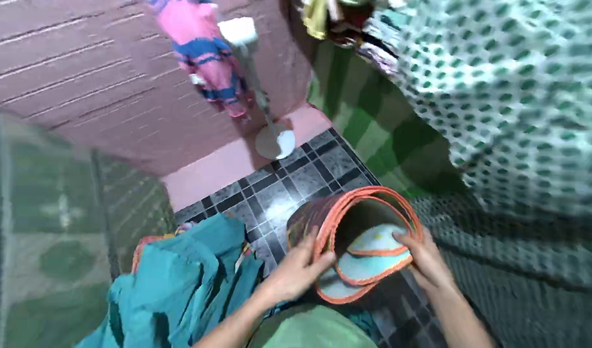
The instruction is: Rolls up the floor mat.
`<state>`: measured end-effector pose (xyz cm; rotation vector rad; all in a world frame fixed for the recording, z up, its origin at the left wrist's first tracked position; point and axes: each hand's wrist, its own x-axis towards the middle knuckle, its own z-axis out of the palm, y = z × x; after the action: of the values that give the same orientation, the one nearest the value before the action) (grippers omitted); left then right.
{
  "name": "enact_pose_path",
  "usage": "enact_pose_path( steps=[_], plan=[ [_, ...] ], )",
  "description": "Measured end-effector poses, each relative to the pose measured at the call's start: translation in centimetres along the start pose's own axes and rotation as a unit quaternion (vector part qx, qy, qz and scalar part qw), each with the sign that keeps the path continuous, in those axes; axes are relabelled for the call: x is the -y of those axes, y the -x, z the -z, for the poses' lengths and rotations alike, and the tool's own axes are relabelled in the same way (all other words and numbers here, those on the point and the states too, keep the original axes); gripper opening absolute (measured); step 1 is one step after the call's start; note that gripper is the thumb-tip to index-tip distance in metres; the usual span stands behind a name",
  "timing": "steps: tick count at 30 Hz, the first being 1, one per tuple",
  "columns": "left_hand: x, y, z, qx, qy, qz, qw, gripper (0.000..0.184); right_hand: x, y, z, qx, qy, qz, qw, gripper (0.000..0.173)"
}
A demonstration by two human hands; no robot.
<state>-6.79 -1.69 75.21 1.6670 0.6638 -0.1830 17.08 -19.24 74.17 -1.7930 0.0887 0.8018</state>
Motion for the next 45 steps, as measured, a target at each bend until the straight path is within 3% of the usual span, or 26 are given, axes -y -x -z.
enact_pose_path(
  steps=[2, 4, 7, 12, 16, 19, 21, 23, 25, 28, 30, 31, 35, 39, 41, 43, 44, 45],
  plan=[
    [-0.1, 0.6, -0.6, -0.064, 0.048, 0.004, 0.997, 0.104, -0.9, 0.9, -2.4, 0.036, 0.021, 0.009, 0.999, 0.082],
    [-0.1, 1.6, -1.0, -0.173, 0.015, 0.039, 0.984, 0.116, -1.1, 2.0, -4.1, 0.094, 0.083, 0.058, 0.990, 0.085],
    [0.7, 3.6, -1.4, -0.297, -0.019, 0.103, 0.949, 0.095, -0.5, 3.3, -6.1, 0.185, 0.158, 0.129, 0.961, 0.085],
    [2.7, 9.5, -3.7, -0.468, 0.123, 0.176, 0.857, 0.074, 1.6, 5.0, -8.5, 0.350, 0.212, 0.259, 0.875, 0.085],
    [2.9, 14.5, -9.4, -0.600, 0.218, 0.167, 0.752, 0.054, 2.8, 9.2, -10.1, 0.469, 0.217, 0.333, 0.789, 0.087],
    [2.7, 18.3, -13.2, -0.698, 0.271, 0.116, 0.653, 0.043, 2.7, 13.4, -10.7, 0.565, 0.191, 0.358, 0.718, 0.088],
    [1.9, 21.2, -14.7, -0.755, 0.300, 0.082, 0.577, 0.035, 2.6, 16.2, -11.0, 0.638, 0.158, 0.378, 0.652, 0.088],
    [0.3, 24.6, -14.9, -0.798, 0.346, 0.103, 0.483, 0.033, 2.3, 18.9, -11.5, 0.703, 0.110, 0.388, 0.585, 0.088],
    [-0.7, 28.6, -14.5, -0.820, 0.376, 0.144, 0.407, 0.043, 1.3, 20.8, -12.0, 0.746, 0.048, 0.425, 0.510, 0.079],
    [0.2, 33.7, -13.3, -0.867, 0.336, 0.104, 0.354, 0.044, -4.1, 21.4, -13.3, 0.762, -0.023, 0.499, 0.413, 0.050],
    [1.3, 36.8, -10.7, -0.888, 0.310, 0.012, 0.339, 0.036, -10.4, 20.6, -15.1, 0.780, 0.036, 0.513, 0.357, 0.036],
    [1.7, 38.2, -9.1, -0.888, 0.307, -0.024, 0.342, 0.035, -13.7, 20.2, -16.4, 0.794, 0.104, 0.499, 0.331, 0.039],
    [2.7, 42.0, -1.8, -0.877, 0.260, -0.106, 0.391, 0.041, -23.7, 23.1, -25.0, 0.769, 0.378, 0.435, 0.277, 0.066],
    [6.4, 45.0, 3.3, -0.857, 0.152, -0.191, 0.453, 0.055, -29.8, 30.0, -35.1, 0.679, 0.490, 0.489, 0.245, 0.092],
    [8.8, 46.4, 4.5, -0.856, 0.175, -0.182, 0.451, 0.054, -31.7, 33.5, -39.8, 0.641, 0.545, 0.510, 0.180, 0.086],
    [11.6, 47.4, 5.2, -0.857, 0.217, -0.166, 0.437, 0.049, -35.3, 35.1, -44.4, 0.624, 0.528, 0.562, 0.130, 0.064],
    [13.4, 47.5, 5.5, -0.855, 0.230, -0.173, 0.431, 0.046, -38.2, 35.2, -47.3, 0.613, 0.508, 0.594, 0.117, 0.061],
    [15.4, 47.4, 6.0, -0.852, 0.245, -0.197, 0.420, 0.046, -41.1, 35.0, -50.4, 0.610, 0.496, 0.611, 0.092, 0.071]
  ],
)
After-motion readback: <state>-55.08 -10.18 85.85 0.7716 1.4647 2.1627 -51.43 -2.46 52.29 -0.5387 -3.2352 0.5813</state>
